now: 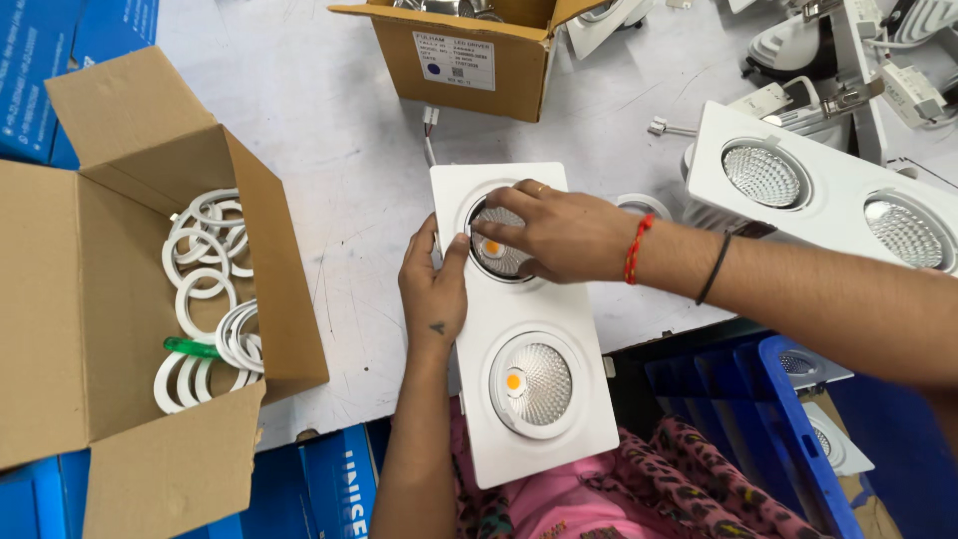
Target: The person assembles dual-spotlight ceiling fixtures by inserting LED modules and white plastic rings into the housing. They handle multiple units, placing completed fixtures into a blue bin and retrieving new ones from a cardboard box.
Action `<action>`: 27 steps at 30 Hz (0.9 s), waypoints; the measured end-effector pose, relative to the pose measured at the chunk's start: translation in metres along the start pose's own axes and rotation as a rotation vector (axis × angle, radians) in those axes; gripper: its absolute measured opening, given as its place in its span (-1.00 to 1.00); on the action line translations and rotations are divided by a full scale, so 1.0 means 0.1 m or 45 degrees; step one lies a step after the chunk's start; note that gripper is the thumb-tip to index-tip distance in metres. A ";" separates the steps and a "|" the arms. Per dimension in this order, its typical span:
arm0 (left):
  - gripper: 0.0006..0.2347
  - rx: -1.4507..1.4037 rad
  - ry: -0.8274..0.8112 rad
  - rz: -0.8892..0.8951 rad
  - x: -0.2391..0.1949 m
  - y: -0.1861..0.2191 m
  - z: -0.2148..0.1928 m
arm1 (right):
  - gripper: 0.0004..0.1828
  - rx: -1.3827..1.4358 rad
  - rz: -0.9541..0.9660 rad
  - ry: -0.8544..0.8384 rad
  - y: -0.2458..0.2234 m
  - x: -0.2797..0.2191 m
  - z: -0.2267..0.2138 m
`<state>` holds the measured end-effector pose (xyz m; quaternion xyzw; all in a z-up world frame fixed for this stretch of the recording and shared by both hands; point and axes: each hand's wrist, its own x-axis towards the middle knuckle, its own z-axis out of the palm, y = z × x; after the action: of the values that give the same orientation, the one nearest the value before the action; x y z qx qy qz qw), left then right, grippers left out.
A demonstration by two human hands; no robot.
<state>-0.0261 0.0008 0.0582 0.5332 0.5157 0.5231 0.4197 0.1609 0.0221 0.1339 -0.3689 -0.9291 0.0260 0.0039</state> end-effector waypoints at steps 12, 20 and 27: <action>-0.65 0.093 0.021 0.074 -0.03 0.01 0.02 | -0.30 0.211 0.210 0.319 -0.18 0.02 0.14; -0.66 0.124 -0.005 0.164 0.05 -0.13 -0.11 | -0.41 0.587 0.262 0.609 -0.02 -0.11 0.42; -0.62 0.160 0.004 -0.256 -0.14 -0.06 -0.42 | -0.50 0.264 0.756 0.687 0.49 -0.82 1.18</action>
<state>-0.0674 -0.0160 0.0547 0.5031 0.5992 0.4458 0.4349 0.2509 -0.0040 0.0149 -0.6120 -0.7405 0.0217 0.2766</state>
